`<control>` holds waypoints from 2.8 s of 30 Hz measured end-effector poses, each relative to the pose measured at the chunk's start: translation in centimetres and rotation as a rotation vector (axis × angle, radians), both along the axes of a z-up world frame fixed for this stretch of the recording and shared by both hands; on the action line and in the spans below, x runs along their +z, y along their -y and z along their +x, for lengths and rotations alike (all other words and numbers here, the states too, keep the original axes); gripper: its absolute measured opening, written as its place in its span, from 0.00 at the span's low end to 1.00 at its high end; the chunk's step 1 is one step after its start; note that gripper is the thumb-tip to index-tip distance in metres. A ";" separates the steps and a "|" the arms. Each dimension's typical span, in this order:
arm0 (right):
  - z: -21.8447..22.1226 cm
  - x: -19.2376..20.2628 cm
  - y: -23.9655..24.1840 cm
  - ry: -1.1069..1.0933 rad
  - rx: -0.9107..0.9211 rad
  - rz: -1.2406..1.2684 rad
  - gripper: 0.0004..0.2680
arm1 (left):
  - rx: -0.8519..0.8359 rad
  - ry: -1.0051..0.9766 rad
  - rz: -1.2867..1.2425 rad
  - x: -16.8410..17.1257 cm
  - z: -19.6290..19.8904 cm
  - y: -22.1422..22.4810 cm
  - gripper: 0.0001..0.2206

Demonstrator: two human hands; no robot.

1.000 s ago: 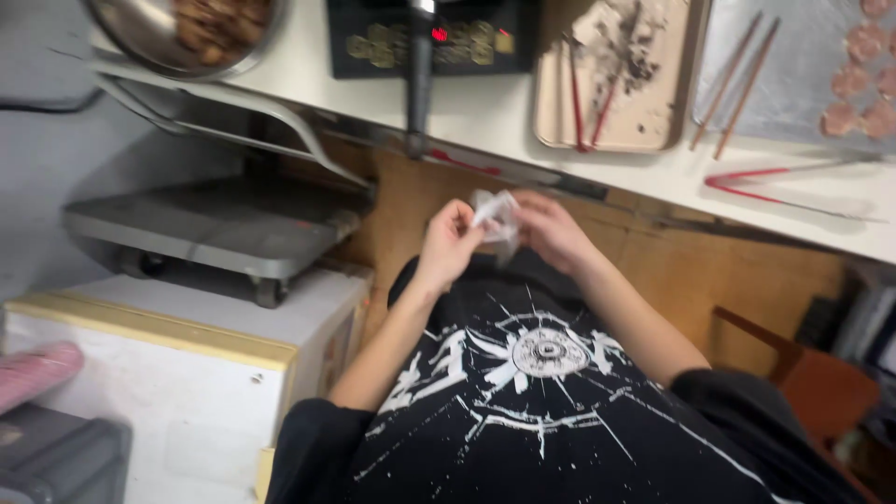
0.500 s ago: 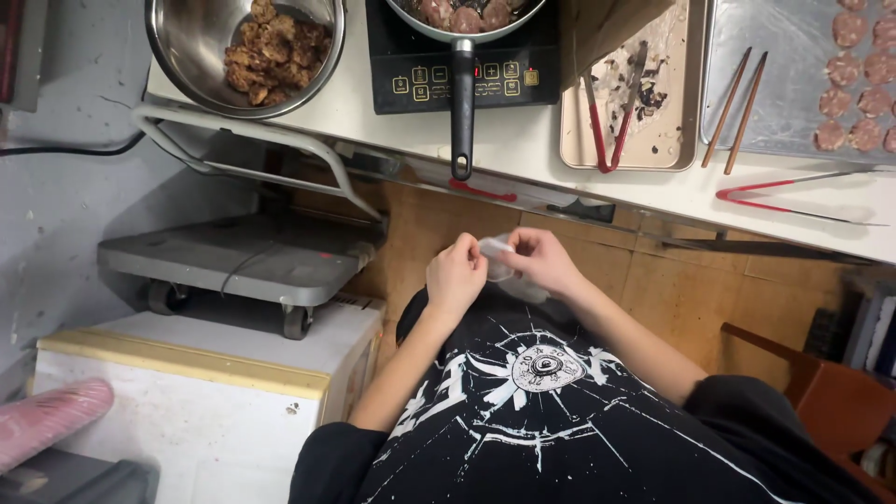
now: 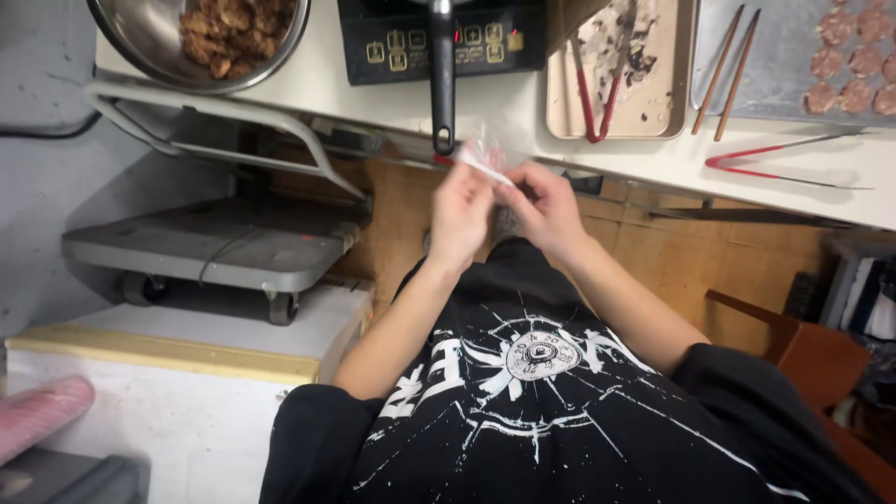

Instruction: Fry meat patties or meatballs in a pan using chopsticks and tongs.

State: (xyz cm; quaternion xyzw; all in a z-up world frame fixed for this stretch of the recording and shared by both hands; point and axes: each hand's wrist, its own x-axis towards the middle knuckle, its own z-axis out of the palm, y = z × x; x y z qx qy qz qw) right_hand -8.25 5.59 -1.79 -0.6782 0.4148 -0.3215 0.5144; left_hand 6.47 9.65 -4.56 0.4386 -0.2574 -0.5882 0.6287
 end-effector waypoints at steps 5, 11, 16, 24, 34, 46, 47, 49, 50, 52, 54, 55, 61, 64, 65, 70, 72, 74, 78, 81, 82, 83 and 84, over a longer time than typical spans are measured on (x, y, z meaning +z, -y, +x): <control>1.2 5.5 2.2 -0.046 0.054 -0.402 0.03 | 0.368 -0.391 -0.075 4.2 -1.1 3.9 0.21; 1.0 7.6 5.8 0.252 0.035 -0.307 0.01 | 0.138 -0.415 0.026 6.5 -1.4 9.2 0.25; 0.1 7.4 9.9 0.274 0.055 -0.268 0.05 | -0.053 -0.427 0.042 9.8 -1.9 12.5 0.27; 0.2 8.8 13.8 0.264 0.058 -0.399 0.07 | 0.276 -0.275 -0.152 8.8 -4.3 15.9 0.23; 0.1 9.0 12.5 0.249 0.264 -0.608 0.08 | 0.131 -0.308 -0.075 7.7 -2.9 12.6 0.36; 3.6 7.7 9.6 0.411 0.199 -0.192 0.08 | 0.285 -0.276 -0.292 5.8 -1.2 12.5 0.26; 3.7 7.7 9.1 0.479 0.193 -0.026 0.09 | 0.278 -0.266 -0.269 6.7 -1.5 11.4 0.26; 4.0 7.8 8.3 0.544 0.183 0.136 0.11 | 0.267 -0.258 -0.248 7.6 -1.6 10.1 0.27; 4.2 7.8 7.9 0.502 0.183 0.085 0.11 | 0.252 -0.292 -0.256 7.6 -1.2 9.9 0.27; 4.5 7.9 6.8 0.451 0.183 0.042 0.11 | 0.243 -0.334 -0.257 6.9 -0.9 9.0 0.27; 5.3 8.1 6.5 0.465 0.184 0.066 0.11 | 0.235 -0.150 -0.215 5.9 -0.3 8.8 0.28; 5.5 8.2 6.6 0.466 0.187 0.063 0.11 | 0.236 -0.150 -0.218 6.5 0.4 8.8 0.28; 7.5 7.9 5.1 0.411 0.170 0.057 0.10 | -0.008 -0.567 -0.131 8.6 4.6 9.3 0.35; 9.2 8.7 5.0 0.317 0.108 -0.262 0.10 | 0.007 -0.592 -0.210 5.1 6.4 11.9 0.37; 9.6 8.7 5.1 0.289 0.087 -0.318 0.10 | 0.054 -0.527 -0.178 2.7 7.6 13.3 0.36; 12.7 9.8 4.3 0.200 0.018 -0.562 0.09 | -0.251 -0.807 -0.557 5.4 9.8 13.9 0.40; 13.8 10.0 3.5 0.196 -0.007 -0.437 0.12 | -0.077 -0.600 -0.362 3.8 9.8 14.0 0.28; 15.0 10.2 3.7 0.217 0.034 -0.490 0.11 | 0.056 -0.634 -0.260 1.5 11.6 15.6 0.30; 17.5 10.7 3.2 0.190 0.120 -0.608 0.11 | 0.127 -0.671 -0.175 4.5 15.0 16.4 0.36; 19.0 10.2 1.9 0.183 0.148 -0.667 0.10 | 0.146 -0.871 -0.288 3.9 17.5 16.9 0.31; 19.3 10.0 1.6 0.180 0.147 -0.672 0.10 | 0.142 -0.874 -0.292 0.8 18.6 17.7 0.31; 19.6 9.8 1.1 0.158 0.167 -0.656 0.10 | 0.182 -0.943 -0.452 -2.4 19.7 18.4 0.32; 19.9 9.5 0.7 0.136 0.187 -0.640 0.10 | 0.225 -1.008 -0.614 -5.6 20.8 19.1 0.32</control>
